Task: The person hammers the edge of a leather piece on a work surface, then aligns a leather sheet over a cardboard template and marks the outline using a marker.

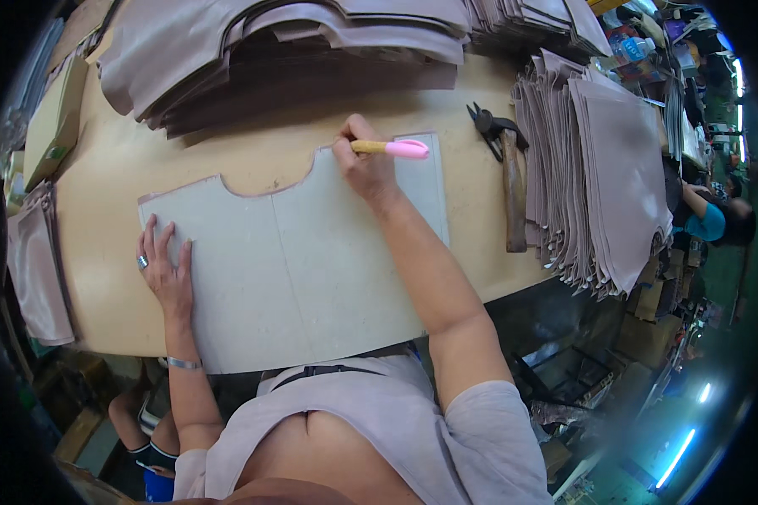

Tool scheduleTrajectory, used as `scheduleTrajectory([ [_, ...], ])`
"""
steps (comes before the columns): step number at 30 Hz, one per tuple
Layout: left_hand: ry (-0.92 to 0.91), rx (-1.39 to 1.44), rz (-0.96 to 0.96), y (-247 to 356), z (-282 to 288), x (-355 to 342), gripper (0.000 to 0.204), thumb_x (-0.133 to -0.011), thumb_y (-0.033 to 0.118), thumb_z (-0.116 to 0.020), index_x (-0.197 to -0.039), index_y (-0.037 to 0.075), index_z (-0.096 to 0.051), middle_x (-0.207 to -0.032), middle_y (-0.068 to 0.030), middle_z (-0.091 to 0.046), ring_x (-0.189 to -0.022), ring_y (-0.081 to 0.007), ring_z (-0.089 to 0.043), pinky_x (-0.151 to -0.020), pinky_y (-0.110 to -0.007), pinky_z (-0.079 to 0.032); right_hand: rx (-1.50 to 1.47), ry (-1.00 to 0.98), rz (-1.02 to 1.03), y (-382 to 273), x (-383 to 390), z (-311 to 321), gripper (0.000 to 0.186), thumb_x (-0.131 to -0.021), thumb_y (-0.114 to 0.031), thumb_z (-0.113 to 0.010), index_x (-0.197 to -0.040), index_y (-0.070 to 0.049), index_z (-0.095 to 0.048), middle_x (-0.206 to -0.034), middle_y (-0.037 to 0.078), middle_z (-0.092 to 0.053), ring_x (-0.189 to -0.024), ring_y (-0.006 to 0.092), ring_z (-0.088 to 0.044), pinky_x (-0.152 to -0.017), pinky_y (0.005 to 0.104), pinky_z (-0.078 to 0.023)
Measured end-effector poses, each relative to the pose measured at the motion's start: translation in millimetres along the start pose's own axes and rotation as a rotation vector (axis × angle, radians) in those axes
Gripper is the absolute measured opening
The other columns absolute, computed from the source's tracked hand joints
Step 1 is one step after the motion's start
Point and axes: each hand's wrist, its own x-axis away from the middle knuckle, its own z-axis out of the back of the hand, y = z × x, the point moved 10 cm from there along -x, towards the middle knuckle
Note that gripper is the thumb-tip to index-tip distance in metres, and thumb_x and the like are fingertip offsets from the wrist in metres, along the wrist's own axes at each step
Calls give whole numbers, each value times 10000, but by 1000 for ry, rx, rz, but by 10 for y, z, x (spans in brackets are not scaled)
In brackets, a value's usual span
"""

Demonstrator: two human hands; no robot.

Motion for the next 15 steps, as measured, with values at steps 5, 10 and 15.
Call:
scheduleTrajectory([
  [5, 24, -22, -37, 18, -12, -18, 357, -782, 212, -659, -1116, 129, -565, -1327, -69, -442, -1190, -338, -375, -987, -437, -312, -247, 83, -171, 256, 63, 185, 57, -795, -81, -557, -774, -28, -552, -658, 43, -554, -590, 111, -508, -537, 269, -421],
  [10, 50, -9, -48, -121, -58, 36, 365, -782, 256, -662, -1118, 144, -569, -1318, -63, -451, -1183, -322, -387, -983, -436, -312, 14, 96, 63, -155, 251, 364, 98, -838, -126, -631, -865, -41, -589, -747, 49, -616, -701, 108, -569, -603, 245, -455],
  [15, 15, -94, -36, -14, -45, -13, 352, -820, 315, -618, -1122, 141, -572, -1310, -43, -466, -1204, -278, -401, -989, -423, -306, 609, -130, 472, -461, 659, 56, 294, -706, -97, -700, -955, -110, -546, -970, 69, -611, -1013, 262, -555, -899, 407, -381],
])
